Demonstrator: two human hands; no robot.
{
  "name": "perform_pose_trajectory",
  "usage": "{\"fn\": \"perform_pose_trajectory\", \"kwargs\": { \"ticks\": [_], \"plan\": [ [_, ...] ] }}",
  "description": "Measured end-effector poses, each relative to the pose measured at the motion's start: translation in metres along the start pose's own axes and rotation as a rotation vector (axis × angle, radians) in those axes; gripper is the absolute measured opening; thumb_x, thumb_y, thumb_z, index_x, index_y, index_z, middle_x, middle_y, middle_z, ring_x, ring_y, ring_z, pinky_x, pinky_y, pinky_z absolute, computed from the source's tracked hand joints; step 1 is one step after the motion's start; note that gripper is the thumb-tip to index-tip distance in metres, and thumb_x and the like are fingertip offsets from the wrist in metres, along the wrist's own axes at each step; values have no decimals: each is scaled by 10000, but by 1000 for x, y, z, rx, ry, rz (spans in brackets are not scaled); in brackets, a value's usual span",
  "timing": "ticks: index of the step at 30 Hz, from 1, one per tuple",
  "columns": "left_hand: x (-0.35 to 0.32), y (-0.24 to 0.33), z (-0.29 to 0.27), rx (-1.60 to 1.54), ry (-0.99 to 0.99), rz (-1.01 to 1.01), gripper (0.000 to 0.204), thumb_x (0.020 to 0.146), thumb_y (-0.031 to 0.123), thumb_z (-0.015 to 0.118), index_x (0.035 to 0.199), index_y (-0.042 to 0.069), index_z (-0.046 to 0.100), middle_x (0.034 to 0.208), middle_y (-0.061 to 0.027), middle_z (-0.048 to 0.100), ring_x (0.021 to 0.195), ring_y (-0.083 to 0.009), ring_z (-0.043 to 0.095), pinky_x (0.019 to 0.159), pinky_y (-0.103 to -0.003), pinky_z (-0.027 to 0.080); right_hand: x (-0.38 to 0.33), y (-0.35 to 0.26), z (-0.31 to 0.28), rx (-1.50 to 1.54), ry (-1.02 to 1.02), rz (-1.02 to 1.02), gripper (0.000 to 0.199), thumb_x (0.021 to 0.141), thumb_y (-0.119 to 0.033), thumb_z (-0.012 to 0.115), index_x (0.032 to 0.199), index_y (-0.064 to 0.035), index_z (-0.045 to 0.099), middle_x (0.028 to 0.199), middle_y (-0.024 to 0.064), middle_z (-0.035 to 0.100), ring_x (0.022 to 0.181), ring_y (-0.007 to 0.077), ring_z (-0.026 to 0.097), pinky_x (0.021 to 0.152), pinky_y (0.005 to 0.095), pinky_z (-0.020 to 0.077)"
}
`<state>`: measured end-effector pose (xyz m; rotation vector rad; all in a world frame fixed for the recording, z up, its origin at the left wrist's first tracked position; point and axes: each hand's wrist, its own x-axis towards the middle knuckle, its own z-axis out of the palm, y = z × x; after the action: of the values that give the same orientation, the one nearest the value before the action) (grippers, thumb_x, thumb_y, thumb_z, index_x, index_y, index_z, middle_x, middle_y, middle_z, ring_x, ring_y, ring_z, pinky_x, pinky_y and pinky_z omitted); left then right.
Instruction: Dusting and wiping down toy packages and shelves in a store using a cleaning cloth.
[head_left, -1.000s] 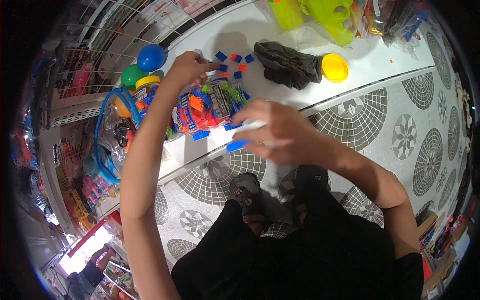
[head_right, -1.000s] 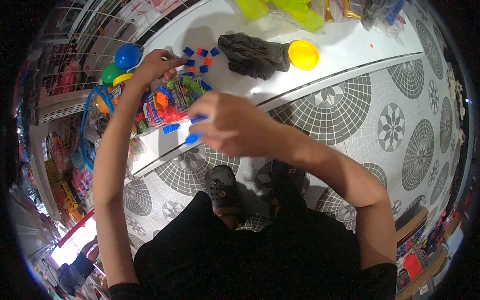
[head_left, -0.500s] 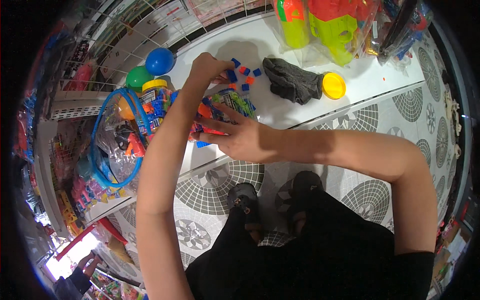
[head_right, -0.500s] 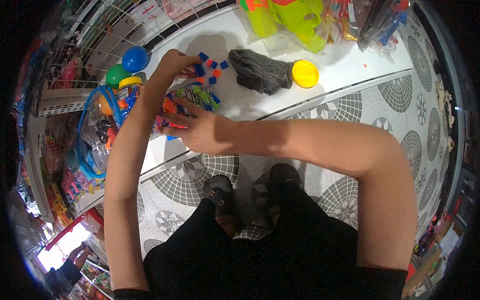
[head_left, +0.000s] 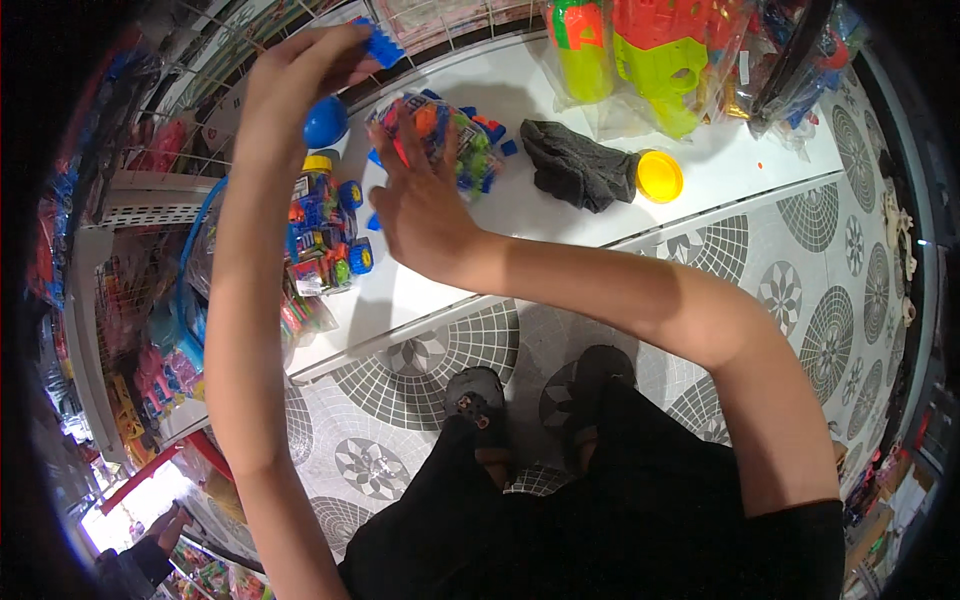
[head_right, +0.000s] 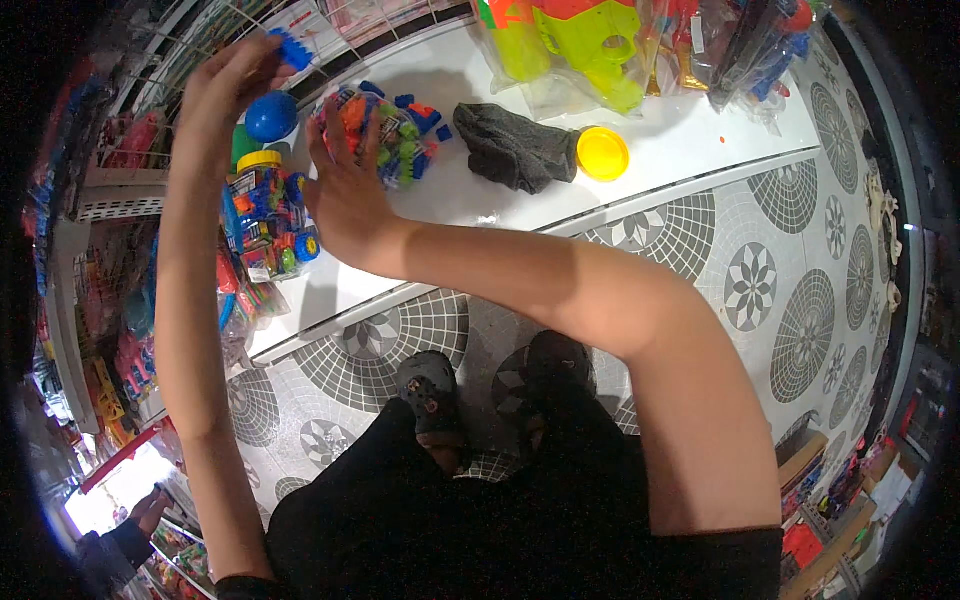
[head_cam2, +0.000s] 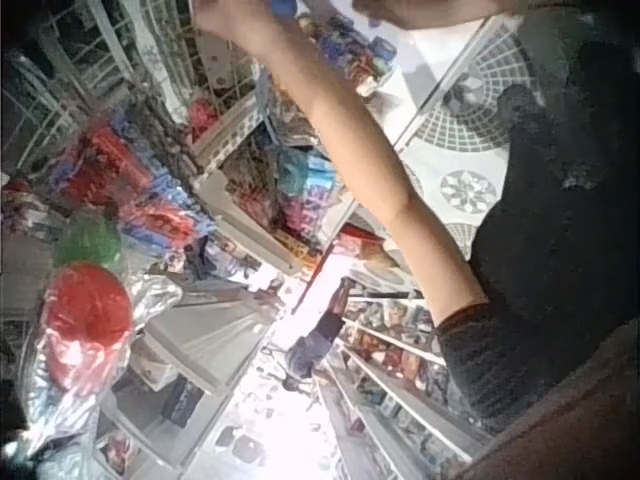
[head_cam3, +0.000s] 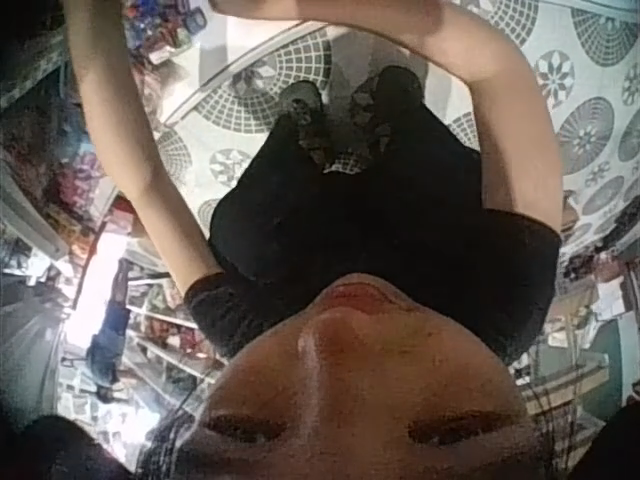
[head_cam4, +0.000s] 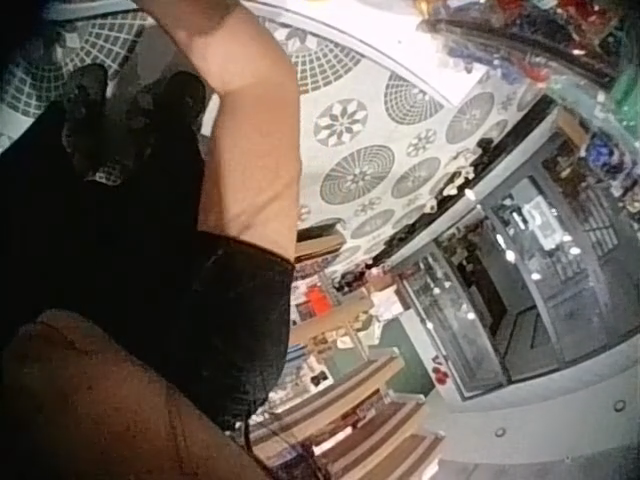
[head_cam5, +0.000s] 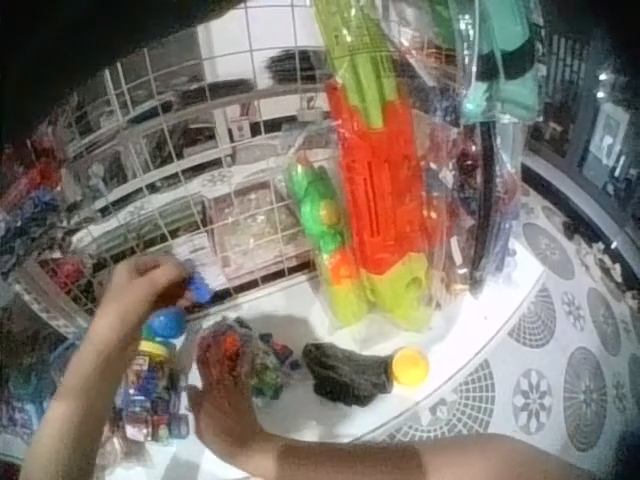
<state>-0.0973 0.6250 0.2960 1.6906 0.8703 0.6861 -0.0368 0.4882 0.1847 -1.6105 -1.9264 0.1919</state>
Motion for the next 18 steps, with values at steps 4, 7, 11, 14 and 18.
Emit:
{"fn": "perform_pose_trajectory", "kwargs": {
  "ticks": [4, 7, 11, 14, 18],
  "plan": [
    [-54, 9, -23, -342, 158, -23, 277, 870, 209, 599, 1019, -24, 610, 1001, -134, 647, 922, -211, 634, 848, -290, 485, 41, -11, 33, 95, 229, 160, 162, 750, -184, 611, 769, -33, 665, 1410, 317, 276, 1370, 499, 55, 984, 747, -19],
    [-89, -5, -25, -626, 259, -152, 278, 887, 195, 568, 1059, -23, 570, 1057, -161, 626, 975, -244, 624, 855, -311, 498, 78, 9, 50, 83, 417, 349, 151, 734, -242, 626, 797, -136, 714, 1242, 283, 507, 1343, 482, 191, 1022, 704, -12],
    [-136, -22, -21, -690, 244, -129, 268, 891, 175, 562, 1071, -22, 544, 1051, -180, 628, 1014, -284, 619, 852, -319, 513, 104, 18, 33, 412, 323, 412, 143, 718, -281, 671, 830, -209, 724, 1133, 191, 605, 1272, 454, 340, 1062, 637, 69],
    [-143, -41, -4, -515, 223, -183, 219, 872, 78, 563, 1066, -21, 535, 994, -156, 650, 921, -264, 658, 794, -307, 533, 94, 31, 34, 463, 517, 236, 173, 716, -284, 690, 841, -169, 723, 1000, 157, 656, 1058, 361, 559, 1005, 520, 326],
    [-159, -87, 13, -187, 170, -226, 218, 792, 7, 643, 993, -20, 563, 955, -129, 654, 893, -197, 660, 761, -267, 516, 62, 38, -2, 857, 503, 326, 215, 770, -175, 664, 933, -37, 683, 856, 113, 683, 704, 177, 621, 688, 294, 497]
  ]
}}
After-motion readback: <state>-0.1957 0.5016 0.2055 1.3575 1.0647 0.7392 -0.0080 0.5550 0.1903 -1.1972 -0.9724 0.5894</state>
